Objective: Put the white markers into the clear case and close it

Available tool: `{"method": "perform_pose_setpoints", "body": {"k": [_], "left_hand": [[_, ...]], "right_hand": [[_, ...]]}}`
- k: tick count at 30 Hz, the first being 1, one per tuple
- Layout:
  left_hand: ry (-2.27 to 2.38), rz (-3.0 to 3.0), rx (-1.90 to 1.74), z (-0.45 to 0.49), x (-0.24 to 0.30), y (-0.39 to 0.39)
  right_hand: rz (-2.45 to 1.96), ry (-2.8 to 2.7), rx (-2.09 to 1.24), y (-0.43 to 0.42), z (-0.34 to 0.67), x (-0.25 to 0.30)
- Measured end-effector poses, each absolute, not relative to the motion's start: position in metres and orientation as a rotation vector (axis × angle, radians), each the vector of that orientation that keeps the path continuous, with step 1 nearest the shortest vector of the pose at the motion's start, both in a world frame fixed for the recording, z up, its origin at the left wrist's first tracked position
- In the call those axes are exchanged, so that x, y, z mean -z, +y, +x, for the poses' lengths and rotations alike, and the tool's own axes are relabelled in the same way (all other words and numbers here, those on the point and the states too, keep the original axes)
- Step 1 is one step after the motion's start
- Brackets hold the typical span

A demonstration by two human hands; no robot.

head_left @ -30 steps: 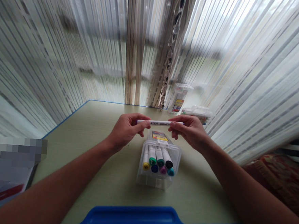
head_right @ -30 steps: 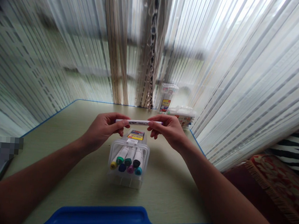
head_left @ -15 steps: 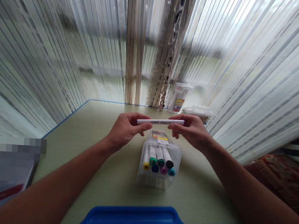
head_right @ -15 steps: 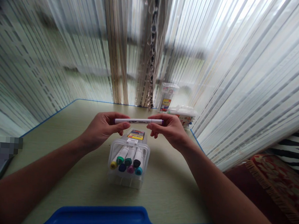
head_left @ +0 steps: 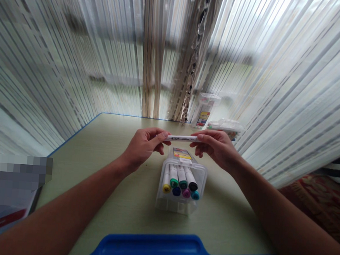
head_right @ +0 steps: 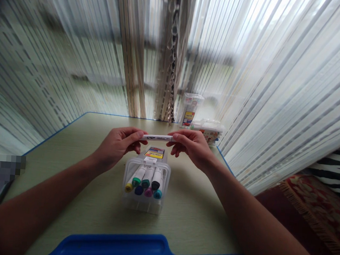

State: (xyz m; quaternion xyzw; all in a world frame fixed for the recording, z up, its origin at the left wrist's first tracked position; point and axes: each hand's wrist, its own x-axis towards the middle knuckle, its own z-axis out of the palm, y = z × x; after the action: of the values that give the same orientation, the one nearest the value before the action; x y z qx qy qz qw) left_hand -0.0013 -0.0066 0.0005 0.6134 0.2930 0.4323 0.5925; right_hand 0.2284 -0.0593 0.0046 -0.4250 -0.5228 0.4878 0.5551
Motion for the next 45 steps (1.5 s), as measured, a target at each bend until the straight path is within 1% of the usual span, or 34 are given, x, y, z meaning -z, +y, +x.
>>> {"method": "perform_pose_setpoints", "body": {"k": [6, 24, 30, 36, 45], "left_hand": [[0.724, 1.549, -1.004, -0.0032, -0.0002, -0.0055], [0.672, 1.414, -0.996, -0.0021, 0.0010, -0.0046], [0.640, 1.333, -0.994, -0.0012, 0.0006, -0.0056], [0.660, 1.403, -0.994, -0.0025, -0.0005, -0.0067], [0.523, 1.208, -1.004, -0.0019, -0.0026, -0.0065]], "right_hand": [[-1.022, -1.282, -1.098, -0.0592, 0.2281, -0.0033], [-1.009, -1.305, -1.122, -0.0592, 0.2298, -0.0029], [-1.011, -1.242, -1.157, -0.0582, 0.2295, -0.0026], [-0.970, -1.196, -1.199, -0.0580, 0.2294, -0.0048], [-0.900, -1.153, -1.262, -0.0591, 0.2345, -0.0091]]}}
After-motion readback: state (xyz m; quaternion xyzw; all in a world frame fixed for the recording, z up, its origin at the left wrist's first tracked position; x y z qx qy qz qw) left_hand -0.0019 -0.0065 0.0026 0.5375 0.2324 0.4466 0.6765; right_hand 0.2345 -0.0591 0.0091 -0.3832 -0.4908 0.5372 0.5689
